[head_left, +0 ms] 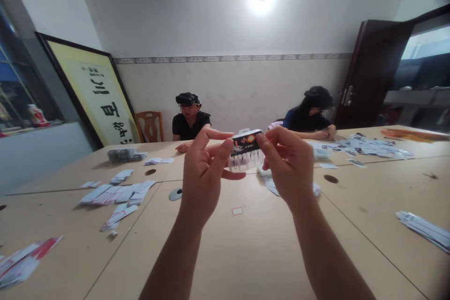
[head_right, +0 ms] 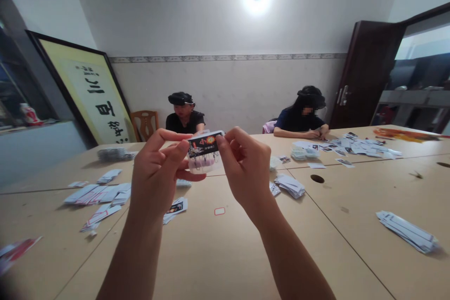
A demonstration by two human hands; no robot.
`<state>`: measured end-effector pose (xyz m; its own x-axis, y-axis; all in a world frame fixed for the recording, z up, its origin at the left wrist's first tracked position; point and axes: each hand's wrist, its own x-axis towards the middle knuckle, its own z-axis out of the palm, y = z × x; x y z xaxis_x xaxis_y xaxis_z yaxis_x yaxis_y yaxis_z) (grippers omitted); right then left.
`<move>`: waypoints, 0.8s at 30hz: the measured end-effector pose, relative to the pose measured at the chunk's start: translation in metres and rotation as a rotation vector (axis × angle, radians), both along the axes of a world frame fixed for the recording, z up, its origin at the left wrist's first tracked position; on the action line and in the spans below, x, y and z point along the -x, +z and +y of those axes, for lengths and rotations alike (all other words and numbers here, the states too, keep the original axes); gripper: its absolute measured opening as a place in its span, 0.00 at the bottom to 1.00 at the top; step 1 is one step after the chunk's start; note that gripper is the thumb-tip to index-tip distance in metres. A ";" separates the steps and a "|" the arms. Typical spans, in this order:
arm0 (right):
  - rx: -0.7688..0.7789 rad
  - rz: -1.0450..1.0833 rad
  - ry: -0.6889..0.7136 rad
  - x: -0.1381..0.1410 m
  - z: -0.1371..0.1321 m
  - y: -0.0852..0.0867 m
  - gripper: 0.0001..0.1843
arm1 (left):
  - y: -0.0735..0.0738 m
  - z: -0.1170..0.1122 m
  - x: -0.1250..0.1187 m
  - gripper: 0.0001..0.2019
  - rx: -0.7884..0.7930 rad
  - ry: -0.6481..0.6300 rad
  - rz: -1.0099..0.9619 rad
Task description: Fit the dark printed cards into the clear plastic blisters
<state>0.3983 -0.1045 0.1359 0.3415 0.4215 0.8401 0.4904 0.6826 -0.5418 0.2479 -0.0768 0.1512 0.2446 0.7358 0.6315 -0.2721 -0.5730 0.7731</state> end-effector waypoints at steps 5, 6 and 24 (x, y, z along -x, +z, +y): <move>0.001 0.032 0.039 0.000 0.000 -0.001 0.15 | 0.001 -0.006 0.000 0.14 -0.021 0.026 0.000; -0.002 0.036 0.042 0.001 0.000 -0.001 0.15 | 0.000 -0.007 0.000 0.14 -0.026 0.030 -0.002; -0.052 0.044 0.028 0.005 0.000 -0.001 0.15 | 0.001 -0.012 0.001 0.14 -0.048 0.072 -0.002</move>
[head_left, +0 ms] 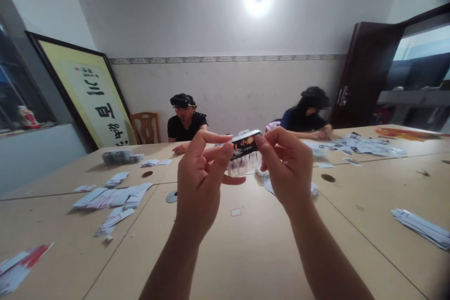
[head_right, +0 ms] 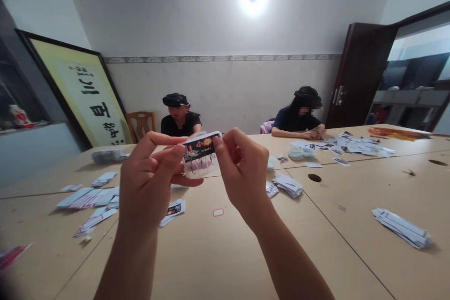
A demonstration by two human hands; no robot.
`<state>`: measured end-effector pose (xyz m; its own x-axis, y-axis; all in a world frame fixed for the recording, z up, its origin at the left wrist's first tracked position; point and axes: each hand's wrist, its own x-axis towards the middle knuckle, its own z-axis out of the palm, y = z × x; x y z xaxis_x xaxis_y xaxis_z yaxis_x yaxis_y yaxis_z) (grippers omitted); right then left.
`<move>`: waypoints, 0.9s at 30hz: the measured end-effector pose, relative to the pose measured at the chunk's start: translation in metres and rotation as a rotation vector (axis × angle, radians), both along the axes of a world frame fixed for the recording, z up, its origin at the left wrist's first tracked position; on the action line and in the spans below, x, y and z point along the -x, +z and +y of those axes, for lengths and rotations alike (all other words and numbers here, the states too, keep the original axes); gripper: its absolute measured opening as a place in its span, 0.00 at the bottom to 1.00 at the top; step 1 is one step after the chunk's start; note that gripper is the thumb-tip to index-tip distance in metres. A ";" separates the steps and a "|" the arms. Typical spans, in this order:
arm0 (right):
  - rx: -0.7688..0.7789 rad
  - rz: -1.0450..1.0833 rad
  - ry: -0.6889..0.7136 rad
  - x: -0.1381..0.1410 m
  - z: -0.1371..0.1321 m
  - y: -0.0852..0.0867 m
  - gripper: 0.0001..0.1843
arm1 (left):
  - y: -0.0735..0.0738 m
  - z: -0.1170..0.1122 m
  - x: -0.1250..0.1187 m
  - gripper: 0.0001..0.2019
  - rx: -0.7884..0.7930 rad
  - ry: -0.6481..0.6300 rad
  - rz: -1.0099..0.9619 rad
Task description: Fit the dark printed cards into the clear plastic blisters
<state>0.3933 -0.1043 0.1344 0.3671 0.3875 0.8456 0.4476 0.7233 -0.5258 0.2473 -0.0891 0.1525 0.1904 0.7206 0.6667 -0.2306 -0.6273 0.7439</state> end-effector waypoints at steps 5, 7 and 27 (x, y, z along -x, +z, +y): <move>0.019 -0.003 0.005 0.000 -0.002 0.001 0.15 | 0.001 -0.006 -0.003 0.14 0.023 0.052 -0.012; 0.027 -0.007 0.000 0.001 -0.003 0.001 0.16 | 0.002 -0.007 -0.004 0.15 0.043 0.065 -0.019; 0.081 0.028 0.000 -0.003 -0.002 0.002 0.16 | 0.001 0.003 0.000 0.15 0.021 -0.015 0.022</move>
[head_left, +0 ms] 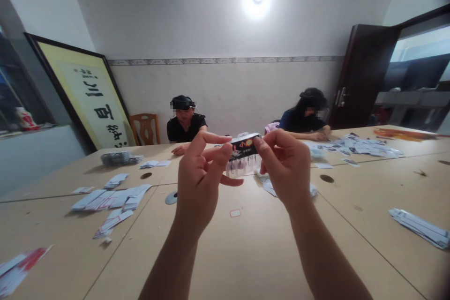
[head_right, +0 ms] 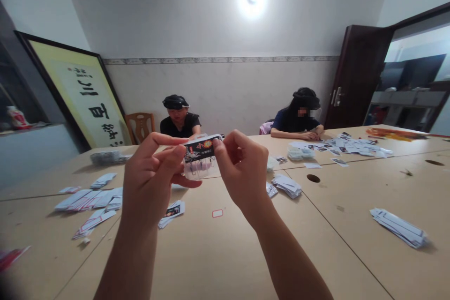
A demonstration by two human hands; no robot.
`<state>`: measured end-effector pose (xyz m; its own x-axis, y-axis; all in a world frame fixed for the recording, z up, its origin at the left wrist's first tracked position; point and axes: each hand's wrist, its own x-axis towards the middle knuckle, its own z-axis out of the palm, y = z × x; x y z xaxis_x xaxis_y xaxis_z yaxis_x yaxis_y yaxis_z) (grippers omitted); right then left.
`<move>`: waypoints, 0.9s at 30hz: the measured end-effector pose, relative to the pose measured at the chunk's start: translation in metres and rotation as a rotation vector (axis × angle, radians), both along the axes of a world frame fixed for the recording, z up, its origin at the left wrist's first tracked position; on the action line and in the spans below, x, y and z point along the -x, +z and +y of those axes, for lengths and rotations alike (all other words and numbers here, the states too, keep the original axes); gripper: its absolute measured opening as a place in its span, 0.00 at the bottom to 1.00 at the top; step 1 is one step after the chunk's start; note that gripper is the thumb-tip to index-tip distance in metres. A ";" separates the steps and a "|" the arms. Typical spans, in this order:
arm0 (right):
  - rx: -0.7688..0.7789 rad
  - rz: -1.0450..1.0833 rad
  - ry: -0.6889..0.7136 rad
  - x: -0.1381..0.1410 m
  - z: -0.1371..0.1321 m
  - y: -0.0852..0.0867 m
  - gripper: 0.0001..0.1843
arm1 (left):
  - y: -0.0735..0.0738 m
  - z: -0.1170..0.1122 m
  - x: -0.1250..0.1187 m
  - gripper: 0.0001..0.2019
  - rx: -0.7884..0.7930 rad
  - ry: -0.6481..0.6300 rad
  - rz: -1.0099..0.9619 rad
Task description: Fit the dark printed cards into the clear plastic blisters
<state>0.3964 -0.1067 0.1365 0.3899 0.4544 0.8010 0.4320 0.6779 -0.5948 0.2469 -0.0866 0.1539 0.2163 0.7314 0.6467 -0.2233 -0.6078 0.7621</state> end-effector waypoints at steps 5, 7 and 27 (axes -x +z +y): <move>0.052 0.071 0.138 -0.005 -0.001 0.004 0.18 | 0.002 -0.001 0.001 0.15 0.039 -0.020 -0.007; 0.065 0.109 0.249 -0.007 -0.001 0.005 0.18 | 0.003 0.001 0.002 0.16 0.055 -0.024 -0.006; 0.095 0.192 0.490 -0.012 -0.002 0.005 0.11 | 0.005 0.003 0.005 0.15 0.125 -0.119 0.026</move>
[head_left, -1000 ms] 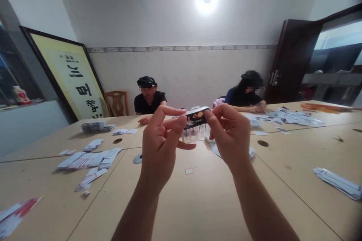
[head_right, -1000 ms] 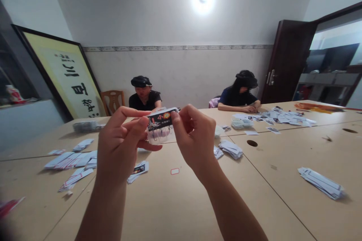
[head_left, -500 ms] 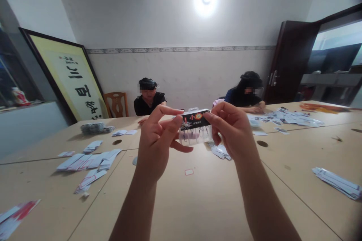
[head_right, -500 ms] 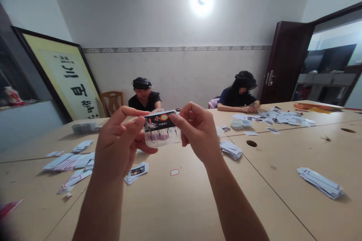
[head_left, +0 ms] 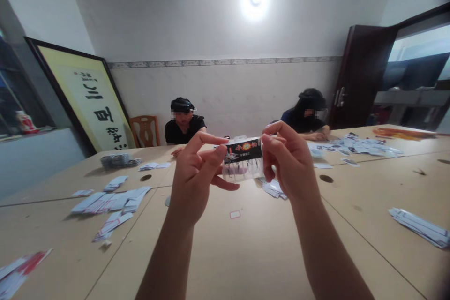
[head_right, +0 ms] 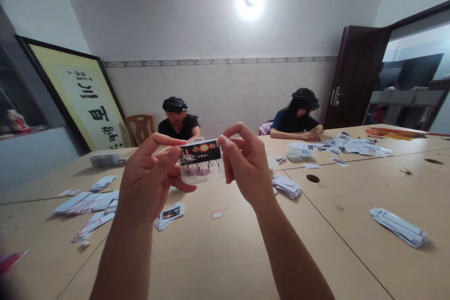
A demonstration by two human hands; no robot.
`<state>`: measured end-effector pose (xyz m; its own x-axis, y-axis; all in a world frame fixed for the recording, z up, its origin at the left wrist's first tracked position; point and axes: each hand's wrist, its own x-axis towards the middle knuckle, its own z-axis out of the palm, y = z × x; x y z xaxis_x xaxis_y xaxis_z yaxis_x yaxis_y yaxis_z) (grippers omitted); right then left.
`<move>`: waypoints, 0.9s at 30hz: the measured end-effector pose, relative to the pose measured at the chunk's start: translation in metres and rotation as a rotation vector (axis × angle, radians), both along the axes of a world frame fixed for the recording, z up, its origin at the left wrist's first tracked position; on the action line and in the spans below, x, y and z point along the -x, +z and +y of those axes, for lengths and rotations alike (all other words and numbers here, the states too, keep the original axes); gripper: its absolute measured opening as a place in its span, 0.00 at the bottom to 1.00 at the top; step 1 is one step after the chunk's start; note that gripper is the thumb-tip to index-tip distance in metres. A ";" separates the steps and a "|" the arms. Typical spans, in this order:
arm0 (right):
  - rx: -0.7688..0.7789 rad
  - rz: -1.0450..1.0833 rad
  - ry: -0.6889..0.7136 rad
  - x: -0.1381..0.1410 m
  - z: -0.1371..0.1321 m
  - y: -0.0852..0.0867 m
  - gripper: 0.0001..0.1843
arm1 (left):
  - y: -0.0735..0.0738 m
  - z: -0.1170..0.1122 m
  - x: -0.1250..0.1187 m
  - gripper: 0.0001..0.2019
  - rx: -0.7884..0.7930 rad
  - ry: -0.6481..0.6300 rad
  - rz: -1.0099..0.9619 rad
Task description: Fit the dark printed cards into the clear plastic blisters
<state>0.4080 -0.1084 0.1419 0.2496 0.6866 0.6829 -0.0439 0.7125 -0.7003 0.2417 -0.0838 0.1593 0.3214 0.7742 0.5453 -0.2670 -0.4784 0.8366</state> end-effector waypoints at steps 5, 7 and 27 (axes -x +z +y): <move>-0.020 -0.120 -0.305 0.009 -0.004 0.003 0.18 | -0.004 0.006 0.000 0.16 -0.033 -0.010 0.035; -0.021 -0.148 -0.358 0.010 -0.004 0.003 0.18 | -0.004 0.006 -0.001 0.15 -0.054 -0.013 0.040; 0.079 -0.120 -0.087 -0.002 0.003 0.000 0.15 | -0.007 0.020 0.001 0.21 -0.023 -0.078 0.093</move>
<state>0.4101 -0.1054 0.1423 0.2299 0.7188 0.6561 0.1029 0.6524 -0.7509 0.2403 -0.0637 0.1521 0.4308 0.7321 0.5277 -0.2258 -0.4787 0.8484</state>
